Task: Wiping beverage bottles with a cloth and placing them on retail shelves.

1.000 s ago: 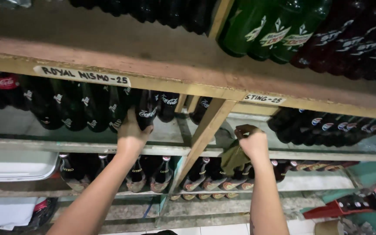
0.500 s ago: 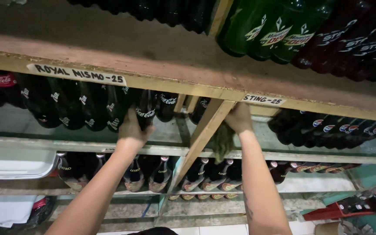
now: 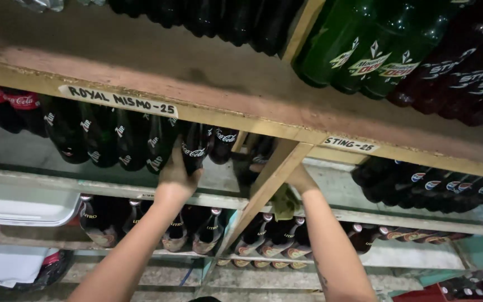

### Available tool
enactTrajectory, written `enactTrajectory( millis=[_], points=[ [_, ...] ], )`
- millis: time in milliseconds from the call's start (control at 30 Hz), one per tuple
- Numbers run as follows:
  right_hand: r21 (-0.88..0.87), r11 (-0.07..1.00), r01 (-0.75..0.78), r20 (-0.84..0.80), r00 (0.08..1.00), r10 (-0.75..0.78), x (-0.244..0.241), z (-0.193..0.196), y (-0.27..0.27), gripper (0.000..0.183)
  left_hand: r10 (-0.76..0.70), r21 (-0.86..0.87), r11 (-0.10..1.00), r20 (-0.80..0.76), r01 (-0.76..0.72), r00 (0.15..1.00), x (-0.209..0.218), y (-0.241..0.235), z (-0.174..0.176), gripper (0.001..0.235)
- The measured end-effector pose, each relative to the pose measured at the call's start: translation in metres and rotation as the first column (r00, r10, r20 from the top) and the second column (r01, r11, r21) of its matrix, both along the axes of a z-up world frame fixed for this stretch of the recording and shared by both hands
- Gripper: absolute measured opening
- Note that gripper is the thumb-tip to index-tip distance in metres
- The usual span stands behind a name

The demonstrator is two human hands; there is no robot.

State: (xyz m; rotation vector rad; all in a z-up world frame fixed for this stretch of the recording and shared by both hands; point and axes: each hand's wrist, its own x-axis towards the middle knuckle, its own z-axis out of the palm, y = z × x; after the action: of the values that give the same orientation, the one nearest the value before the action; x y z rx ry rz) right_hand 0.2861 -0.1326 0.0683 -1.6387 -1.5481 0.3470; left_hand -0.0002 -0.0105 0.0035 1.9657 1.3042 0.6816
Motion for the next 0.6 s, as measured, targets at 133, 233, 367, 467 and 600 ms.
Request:
enactTrajectory(
  millis=[133, 233, 367, 467, 600],
  points=[
    [0.005, 0.995, -0.098, 0.001, 0.995, 0.098, -0.003, 0.000, 0.017, 0.055, 0.094, 0.214, 0.970, 0.104, -0.115, 0.990, 0.002, -0.012, -0.020, 0.094],
    [0.015, 0.980, -0.196, 0.011, 0.981, 0.196, -0.006, 0.002, 0.037, 0.057, 0.050, 0.525, 0.816, 0.354, -0.242, 0.934, 0.007, -0.026, -0.046, 0.081],
    [-0.159, 0.968, -0.194, -0.007, 0.981, 0.196, -0.016, 0.027, 0.055, 0.046, -0.039, 0.699, 0.696, 0.262, -0.162, 0.964, 0.033, -0.048, -0.047, 0.061],
    [-0.317, 0.915, -0.250, -0.076, 0.968, 0.238, -0.020, 0.033, 0.053, 0.042, -0.141, 0.433, 0.900, 0.208, 0.038, 0.968, 0.055, -0.063, -0.026, 0.076],
    [-0.259, 0.915, -0.308, -0.132, 0.950, 0.282, -0.022, 0.017, 0.044, 0.057, -0.154, -0.053, 0.987, 0.001, 0.153, 0.988, 0.093, -0.044, -0.021, 0.080]
  ],
)
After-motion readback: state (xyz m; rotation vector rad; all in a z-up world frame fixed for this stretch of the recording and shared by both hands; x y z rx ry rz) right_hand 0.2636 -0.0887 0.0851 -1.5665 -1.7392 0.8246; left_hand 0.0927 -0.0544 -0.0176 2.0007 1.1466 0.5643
